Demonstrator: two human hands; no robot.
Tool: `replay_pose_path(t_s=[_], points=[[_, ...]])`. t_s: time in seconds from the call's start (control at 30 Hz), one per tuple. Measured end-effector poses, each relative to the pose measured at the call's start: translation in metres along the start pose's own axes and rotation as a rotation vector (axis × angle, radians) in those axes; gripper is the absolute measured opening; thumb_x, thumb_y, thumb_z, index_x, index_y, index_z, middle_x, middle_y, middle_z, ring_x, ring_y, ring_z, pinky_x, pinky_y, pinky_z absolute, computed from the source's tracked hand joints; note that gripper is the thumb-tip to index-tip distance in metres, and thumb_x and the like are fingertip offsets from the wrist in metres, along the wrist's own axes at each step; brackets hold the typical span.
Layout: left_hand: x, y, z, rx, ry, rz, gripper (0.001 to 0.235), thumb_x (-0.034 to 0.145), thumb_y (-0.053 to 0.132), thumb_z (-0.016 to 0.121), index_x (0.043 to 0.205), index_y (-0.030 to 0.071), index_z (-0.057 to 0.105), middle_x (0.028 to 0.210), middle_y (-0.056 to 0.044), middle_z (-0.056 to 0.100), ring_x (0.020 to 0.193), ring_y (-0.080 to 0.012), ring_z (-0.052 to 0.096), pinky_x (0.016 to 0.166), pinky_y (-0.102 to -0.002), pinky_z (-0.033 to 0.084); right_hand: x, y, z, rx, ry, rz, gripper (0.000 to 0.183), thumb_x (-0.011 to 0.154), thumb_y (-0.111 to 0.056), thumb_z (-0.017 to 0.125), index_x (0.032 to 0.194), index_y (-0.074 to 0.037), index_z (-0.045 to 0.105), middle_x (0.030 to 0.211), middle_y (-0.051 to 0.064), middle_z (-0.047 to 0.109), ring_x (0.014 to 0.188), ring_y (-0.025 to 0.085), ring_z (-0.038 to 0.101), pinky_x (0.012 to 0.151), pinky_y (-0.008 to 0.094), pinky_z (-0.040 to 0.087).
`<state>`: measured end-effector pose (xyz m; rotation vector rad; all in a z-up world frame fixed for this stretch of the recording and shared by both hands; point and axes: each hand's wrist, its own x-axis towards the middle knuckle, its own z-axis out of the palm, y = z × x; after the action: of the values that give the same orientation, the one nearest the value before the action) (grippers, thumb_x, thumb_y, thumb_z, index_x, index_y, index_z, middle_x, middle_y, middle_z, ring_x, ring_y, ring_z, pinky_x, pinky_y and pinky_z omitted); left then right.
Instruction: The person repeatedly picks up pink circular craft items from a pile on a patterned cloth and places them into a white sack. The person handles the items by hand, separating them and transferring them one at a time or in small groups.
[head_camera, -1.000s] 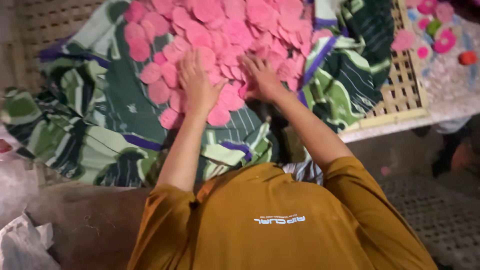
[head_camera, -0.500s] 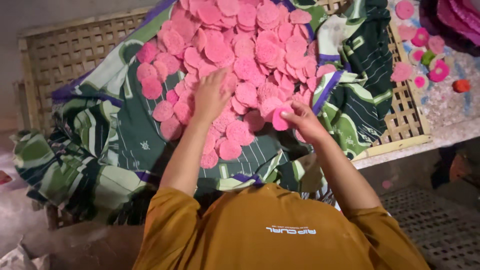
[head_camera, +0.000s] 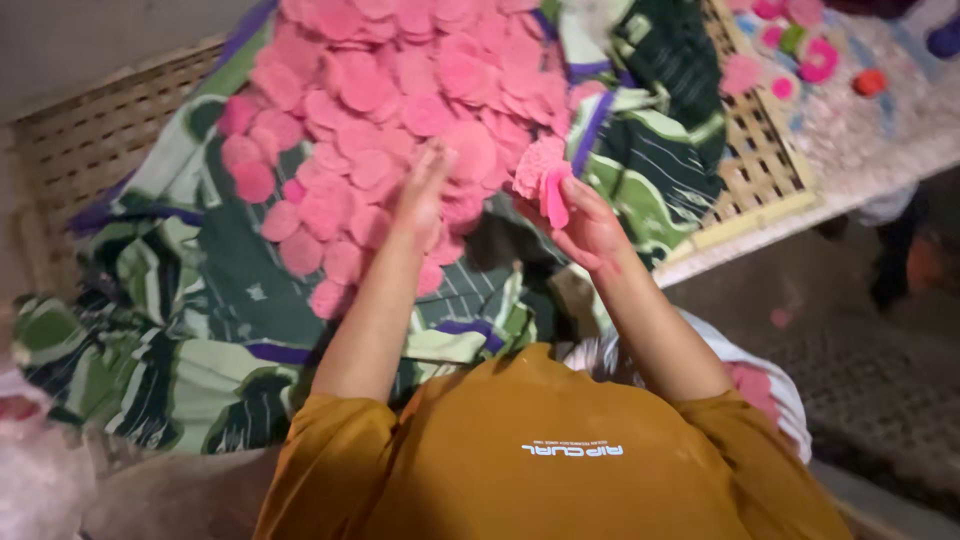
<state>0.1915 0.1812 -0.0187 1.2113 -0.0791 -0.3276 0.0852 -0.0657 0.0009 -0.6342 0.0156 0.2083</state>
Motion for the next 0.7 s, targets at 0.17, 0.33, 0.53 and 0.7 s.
replay_pose_path(t_s=[0.17,0.33,0.53,0.7], points=[[-0.064,0.013,0.125,0.8,-0.288,-0.039,0.046,0.098,0.031,0.066,0.14,0.015,0.059,0.1,-0.015,0.073,0.078,-0.0139,0.068,0.069,-0.03,0.056,-0.073,-0.033,-0.019,0.04,0.07,-0.042,0.047,0.107,-0.036,0.058,0.142,-0.005,0.056,0.136,0.012,0.065,0.126,0.027,0.064,0.112,0.052,0.048],[-0.088,-0.025,0.208,0.671,-0.662,0.1,0.038,0.102,0.017,0.056,0.139,0.011,0.057,0.108,-0.011,0.072,0.089,-0.0129,0.069,0.077,-0.03,0.057,-0.176,-0.047,-0.073,0.235,0.247,-0.165,0.051,0.105,-0.038,0.056,0.144,-0.006,0.055,0.14,0.011,0.065,0.13,0.027,0.063,0.115,0.047,0.047],[-0.118,-0.143,0.272,0.335,-0.779,-0.269,0.045,0.095,0.002,0.054,0.139,0.006,0.056,0.12,-0.012,0.065,0.109,-0.0192,0.062,0.093,-0.031,0.054,-0.324,-0.034,-0.155,0.453,0.295,-0.438,0.037,0.108,-0.032,0.06,0.137,-0.009,0.062,0.134,0.009,0.068,0.129,0.027,0.062,0.112,0.049,0.048],[-0.148,-0.202,0.313,0.029,-0.732,-0.686,0.034,0.099,0.003,0.049,0.132,-0.002,0.058,0.122,-0.014,0.068,0.113,-0.0237,0.068,0.099,-0.036,0.056,-0.435,0.011,-0.251,0.477,0.553,-0.724,0.032,0.115,-0.024,0.06,0.143,-0.008,0.062,0.138,0.008,0.066,0.133,0.024,0.06,0.122,0.045,0.048]])
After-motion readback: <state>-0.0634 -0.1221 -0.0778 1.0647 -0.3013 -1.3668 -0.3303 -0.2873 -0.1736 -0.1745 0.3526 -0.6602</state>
